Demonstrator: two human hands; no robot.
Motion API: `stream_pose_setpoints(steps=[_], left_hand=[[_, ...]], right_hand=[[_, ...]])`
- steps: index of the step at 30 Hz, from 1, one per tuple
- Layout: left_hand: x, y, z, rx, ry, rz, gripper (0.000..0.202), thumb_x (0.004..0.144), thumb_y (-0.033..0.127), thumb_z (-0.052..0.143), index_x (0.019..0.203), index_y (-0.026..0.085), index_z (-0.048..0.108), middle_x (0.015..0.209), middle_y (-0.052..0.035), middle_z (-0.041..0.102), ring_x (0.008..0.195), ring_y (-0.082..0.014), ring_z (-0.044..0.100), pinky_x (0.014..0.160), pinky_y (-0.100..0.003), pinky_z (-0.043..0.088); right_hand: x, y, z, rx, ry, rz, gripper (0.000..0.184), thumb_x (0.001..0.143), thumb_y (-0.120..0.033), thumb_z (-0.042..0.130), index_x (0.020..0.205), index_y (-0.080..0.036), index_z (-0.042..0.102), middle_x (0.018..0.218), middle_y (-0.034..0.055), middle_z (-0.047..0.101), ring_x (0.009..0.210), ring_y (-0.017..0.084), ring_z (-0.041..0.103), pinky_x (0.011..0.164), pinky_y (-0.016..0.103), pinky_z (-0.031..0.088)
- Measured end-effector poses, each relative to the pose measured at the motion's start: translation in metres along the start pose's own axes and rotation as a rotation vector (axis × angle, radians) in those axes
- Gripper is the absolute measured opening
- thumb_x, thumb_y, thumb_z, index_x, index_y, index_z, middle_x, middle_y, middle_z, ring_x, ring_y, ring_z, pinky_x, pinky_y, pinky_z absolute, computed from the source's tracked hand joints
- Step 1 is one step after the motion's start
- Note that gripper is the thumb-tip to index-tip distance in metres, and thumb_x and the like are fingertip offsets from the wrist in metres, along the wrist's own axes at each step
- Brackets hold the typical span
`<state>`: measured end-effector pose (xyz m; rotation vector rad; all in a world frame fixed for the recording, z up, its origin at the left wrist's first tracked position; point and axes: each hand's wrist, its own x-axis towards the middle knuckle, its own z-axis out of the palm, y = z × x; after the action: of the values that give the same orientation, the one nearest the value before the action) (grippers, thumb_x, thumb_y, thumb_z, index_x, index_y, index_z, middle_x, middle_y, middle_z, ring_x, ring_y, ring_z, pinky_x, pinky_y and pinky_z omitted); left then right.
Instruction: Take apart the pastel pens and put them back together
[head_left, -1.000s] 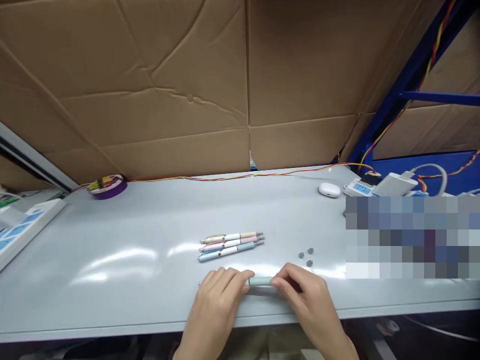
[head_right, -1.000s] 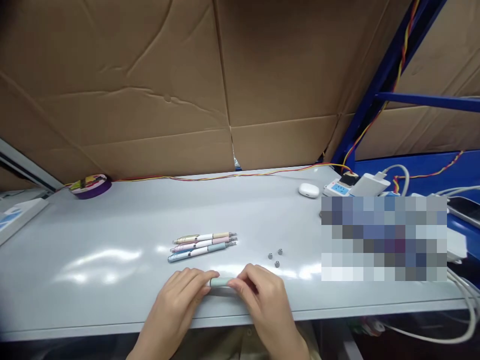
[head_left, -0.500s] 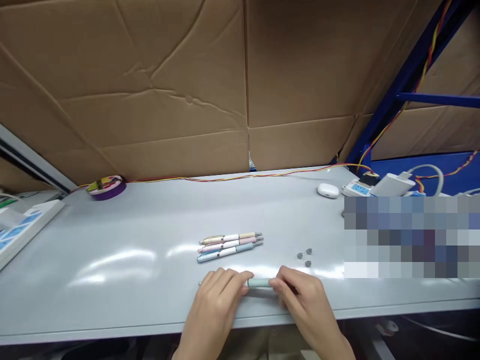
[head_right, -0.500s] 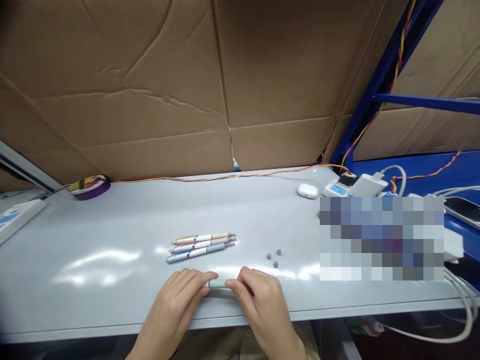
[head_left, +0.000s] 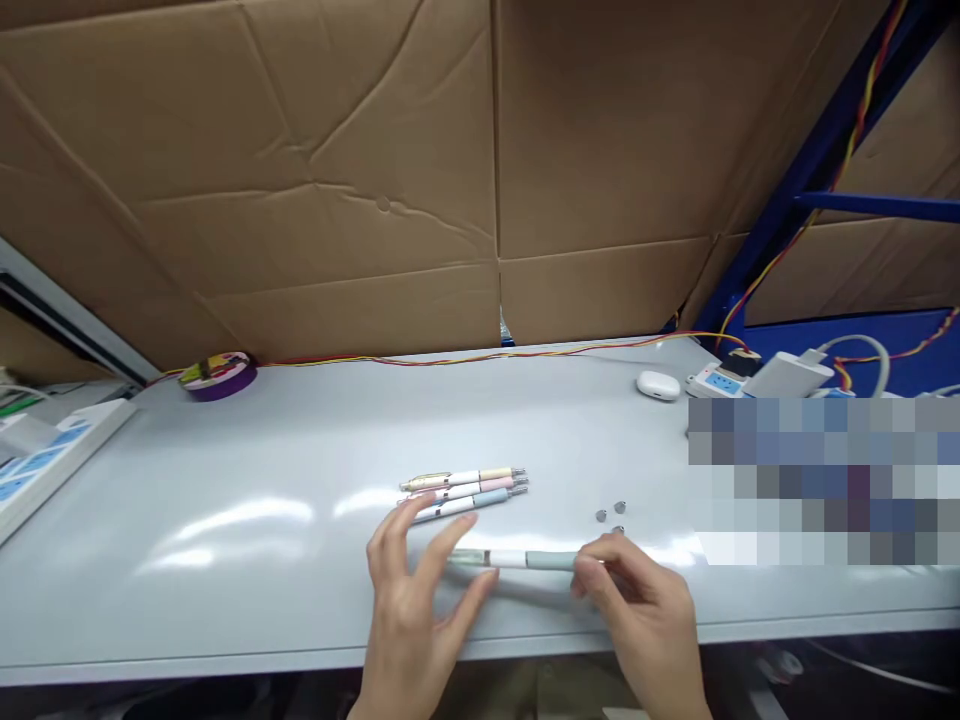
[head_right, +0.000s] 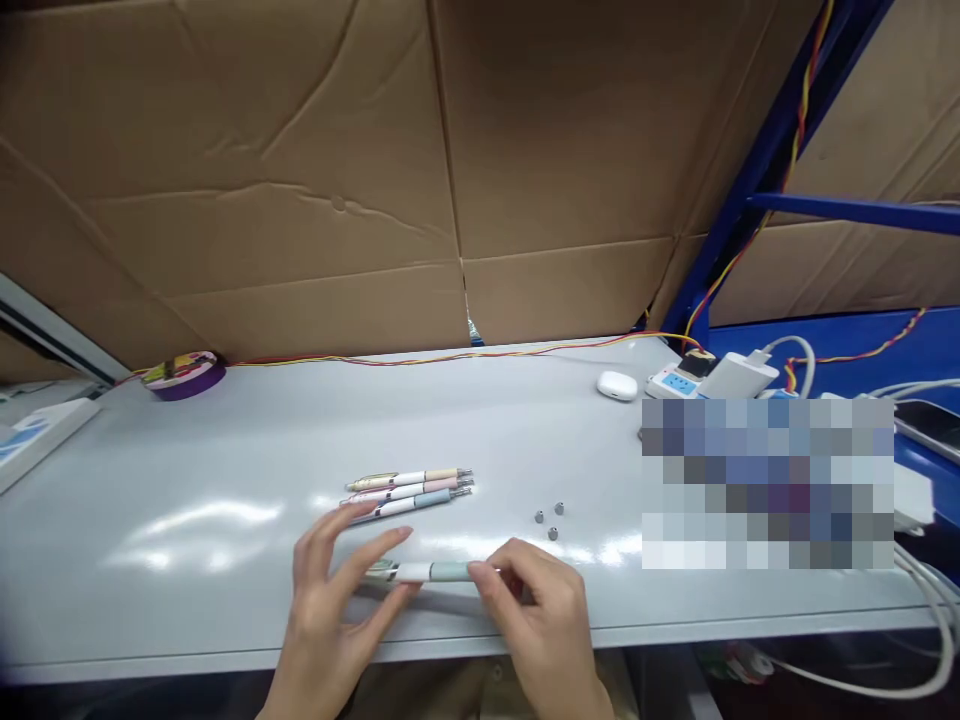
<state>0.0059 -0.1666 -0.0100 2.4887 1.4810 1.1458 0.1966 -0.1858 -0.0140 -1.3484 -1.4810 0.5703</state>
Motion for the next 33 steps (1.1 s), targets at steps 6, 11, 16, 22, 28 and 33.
stream_pose_setpoints(steps=[6,11,16,22,28,33], left_hand=[[0.004,0.005,0.002,0.086,-0.058,-0.248,0.041,0.093,0.03,0.047,0.132,0.028,0.039,0.141,-0.0114,0.029,0.131,-0.0337,0.024,0.098,-0.058,0.036],[0.005,-0.001,0.006,0.149,-0.255,-0.174,0.043,0.092,0.032,0.046,0.134,0.029,0.039,0.137,-0.0065,0.043,0.133,-0.0326,0.024,0.102,-0.06,0.032],[0.005,-0.001,0.005,0.119,-0.269,-0.214,0.037,0.092,0.032,0.046,0.13,0.032,0.045,0.123,-0.0053,0.05,0.124,-0.0303,0.035,0.1,-0.06,0.035],[0.008,0.002,-0.001,0.066,-0.313,-0.198,0.019,0.092,0.028,0.045,0.106,0.029,0.058,0.102,-0.0038,0.053,0.105,-0.026,0.047,0.101,-0.061,0.032],[0.01,0.001,0.0,0.053,-0.317,-0.169,0.015,0.093,0.026,0.044,0.097,0.028,0.059,0.097,-0.0031,0.054,0.099,-0.0246,0.051,0.1,-0.061,0.033],[0.005,0.003,0.003,0.09,-0.163,-0.18,0.022,0.093,0.026,0.044,0.11,0.03,0.057,0.119,-0.0069,0.05,0.122,-0.0314,0.04,0.101,-0.067,0.024]], right_hand=[[-0.01,0.007,0.004,0.197,0.54,0.019,0.009,0.08,-0.024,0.066,0.089,-0.022,0.069,0.079,0.0024,0.069,0.076,0.02,0.067,0.066,0.029,0.054],[-0.008,0.01,0.007,0.143,0.521,-0.072,0.016,0.081,-0.016,0.065,0.095,-0.022,0.07,0.094,0.0051,0.071,0.09,0.022,0.066,0.07,0.033,0.058],[-0.005,0.009,0.005,0.077,0.462,-0.138,0.016,0.082,-0.015,0.063,0.095,-0.022,0.07,0.094,0.0058,0.069,0.093,0.022,0.064,0.074,0.036,0.056],[-0.004,0.007,0.004,0.084,0.451,-0.108,0.012,0.082,-0.017,0.064,0.091,-0.022,0.069,0.101,0.0073,0.065,0.096,0.023,0.062,0.071,0.034,0.054],[-0.004,-0.001,0.009,0.309,0.771,-0.183,0.01,0.089,-0.03,0.058,0.086,-0.02,0.056,0.084,0.006,0.067,0.069,0.021,0.064,0.052,0.033,0.047],[0.002,-0.016,-0.002,0.429,1.059,-0.213,0.021,0.087,-0.044,0.059,0.093,-0.025,0.052,0.062,-0.0025,0.056,0.054,0.016,0.054,0.045,0.027,0.042]])
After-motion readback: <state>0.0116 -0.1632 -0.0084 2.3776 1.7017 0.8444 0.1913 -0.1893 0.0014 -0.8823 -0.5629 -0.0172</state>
